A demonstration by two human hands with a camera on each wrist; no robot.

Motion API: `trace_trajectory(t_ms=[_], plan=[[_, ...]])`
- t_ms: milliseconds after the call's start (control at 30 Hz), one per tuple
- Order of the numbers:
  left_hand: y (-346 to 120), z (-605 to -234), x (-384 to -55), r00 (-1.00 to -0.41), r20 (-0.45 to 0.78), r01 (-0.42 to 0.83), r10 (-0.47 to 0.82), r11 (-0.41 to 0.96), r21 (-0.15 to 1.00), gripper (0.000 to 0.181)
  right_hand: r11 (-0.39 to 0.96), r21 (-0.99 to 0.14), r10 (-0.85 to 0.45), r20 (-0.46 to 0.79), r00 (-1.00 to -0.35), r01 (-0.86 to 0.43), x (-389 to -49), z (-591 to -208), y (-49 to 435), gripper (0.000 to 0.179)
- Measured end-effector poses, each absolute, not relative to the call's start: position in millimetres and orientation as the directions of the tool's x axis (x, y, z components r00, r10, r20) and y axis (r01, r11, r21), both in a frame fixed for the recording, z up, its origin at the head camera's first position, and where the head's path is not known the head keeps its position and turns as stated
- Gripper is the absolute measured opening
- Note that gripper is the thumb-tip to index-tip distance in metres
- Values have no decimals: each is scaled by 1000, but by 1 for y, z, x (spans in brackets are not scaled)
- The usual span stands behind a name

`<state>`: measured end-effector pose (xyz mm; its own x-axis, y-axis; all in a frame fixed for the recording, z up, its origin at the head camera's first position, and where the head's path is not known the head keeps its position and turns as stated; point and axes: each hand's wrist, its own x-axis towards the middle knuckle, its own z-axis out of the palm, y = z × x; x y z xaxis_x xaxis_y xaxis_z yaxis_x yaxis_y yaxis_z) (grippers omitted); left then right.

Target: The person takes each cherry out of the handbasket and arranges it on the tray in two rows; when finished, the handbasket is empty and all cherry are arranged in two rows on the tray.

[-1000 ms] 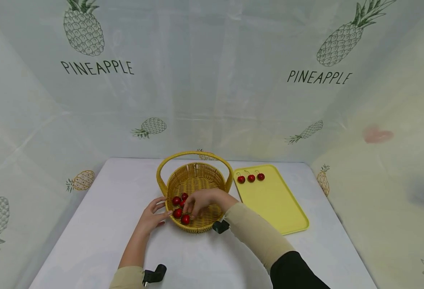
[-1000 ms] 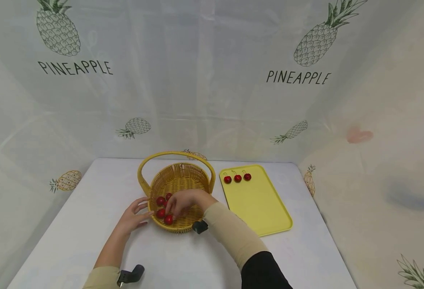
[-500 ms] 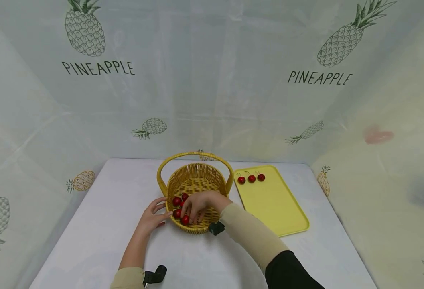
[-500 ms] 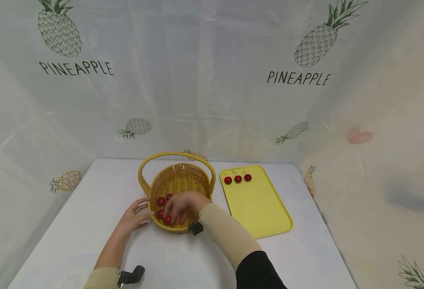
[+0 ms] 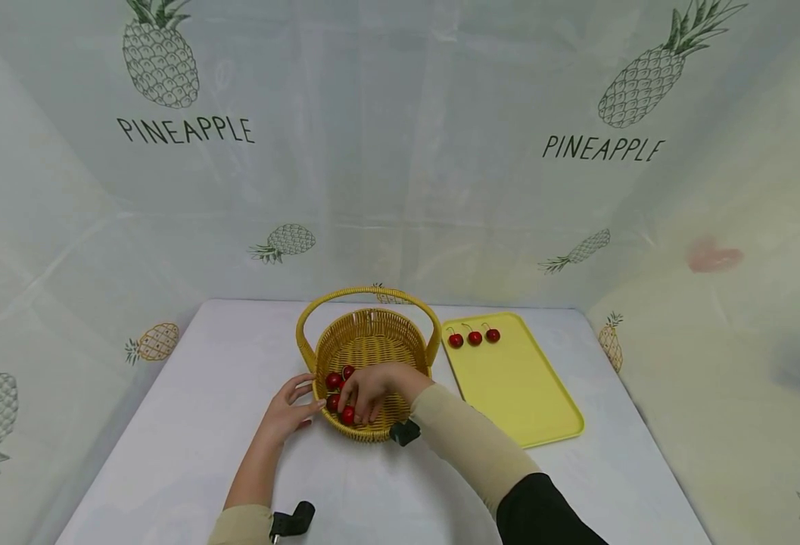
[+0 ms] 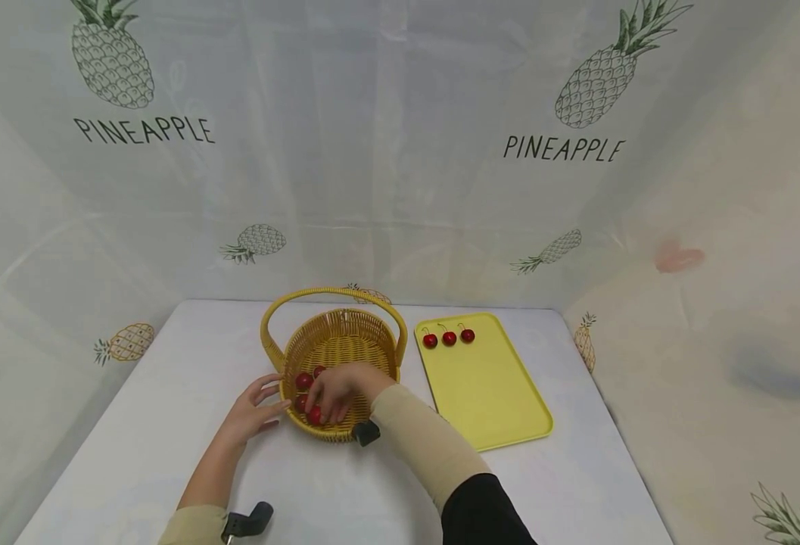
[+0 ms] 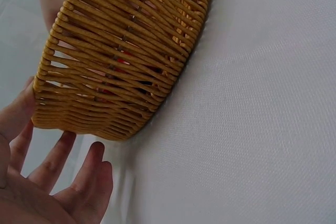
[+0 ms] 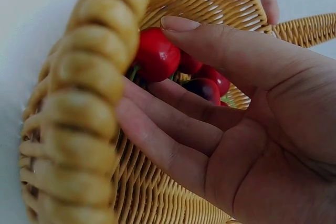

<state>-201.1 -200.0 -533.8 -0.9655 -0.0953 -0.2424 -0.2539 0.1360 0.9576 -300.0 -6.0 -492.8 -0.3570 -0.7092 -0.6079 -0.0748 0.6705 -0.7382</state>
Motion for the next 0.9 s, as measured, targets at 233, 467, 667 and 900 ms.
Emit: trace_trajectory(t_ms=[233,467,667,900], plan=[[-199,-531,-200,-966,-241,-253,-98,142,957,55,664,-745,-713,-605,-354,-62,-301,-496,-6,28],[-199,-536,-202,-965,-239,-252,-105,138,958,55,664,-744,-716,-602,-353,-76,-298,-497,-7,25],[-199,-536,-201,-965,-240,-253,-102,138,958,55,664,-735,-726,-589,-356,-136,-296,-496,-6,22],[-199,-535,-203,-963,-249,-263,-107,144,954,55,656,-730,-741,-574,-349,-193,-297,-494,0,19]])
